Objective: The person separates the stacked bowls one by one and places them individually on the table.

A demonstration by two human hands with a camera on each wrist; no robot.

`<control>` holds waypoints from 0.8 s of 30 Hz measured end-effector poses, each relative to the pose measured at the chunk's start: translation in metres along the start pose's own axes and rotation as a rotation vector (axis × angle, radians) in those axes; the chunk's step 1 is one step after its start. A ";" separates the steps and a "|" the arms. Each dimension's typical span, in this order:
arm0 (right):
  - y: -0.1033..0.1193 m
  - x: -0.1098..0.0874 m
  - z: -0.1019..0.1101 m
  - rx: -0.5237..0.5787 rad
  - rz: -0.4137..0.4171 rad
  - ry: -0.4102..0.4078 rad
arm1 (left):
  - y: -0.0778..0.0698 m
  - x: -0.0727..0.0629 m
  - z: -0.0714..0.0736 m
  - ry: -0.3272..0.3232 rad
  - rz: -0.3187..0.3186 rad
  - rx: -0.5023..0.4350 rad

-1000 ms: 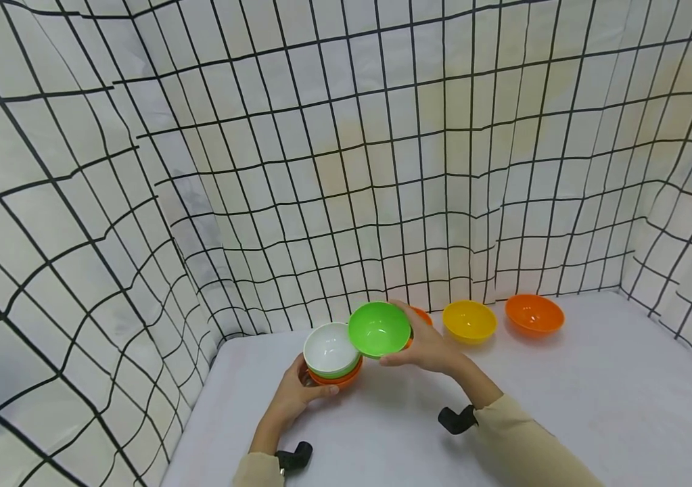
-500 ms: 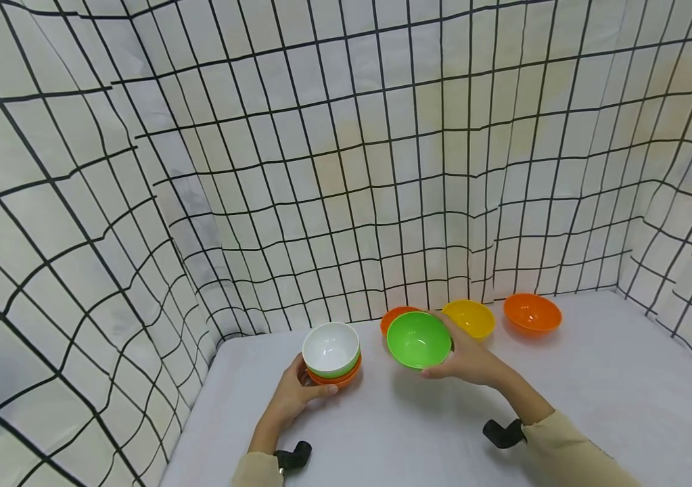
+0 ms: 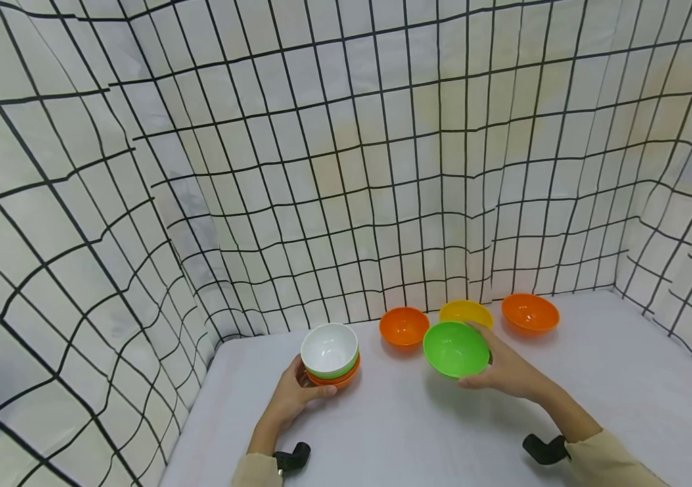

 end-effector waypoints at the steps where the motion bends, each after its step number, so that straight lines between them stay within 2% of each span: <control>1: -0.002 -0.003 0.002 -0.006 -0.001 -0.006 | 0.000 0.000 0.000 -0.001 0.000 0.001; 18: -0.032 -0.042 0.039 -0.050 -0.030 -0.060 | -0.001 -0.001 -0.001 -0.004 0.010 0.011; 24: -0.051 -0.054 0.051 -0.077 -0.098 -0.052 | -0.002 -0.002 -0.001 -0.008 0.017 0.005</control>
Point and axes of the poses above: each hand's wrist, its own x-axis towards the middle knuckle, its own z-axis out of the back of the hand, y = z × x, the point moved 6 cm from there along x, towards the middle knuckle, and after that the axes turned 11 degrees about z, right-handed, at the moved point
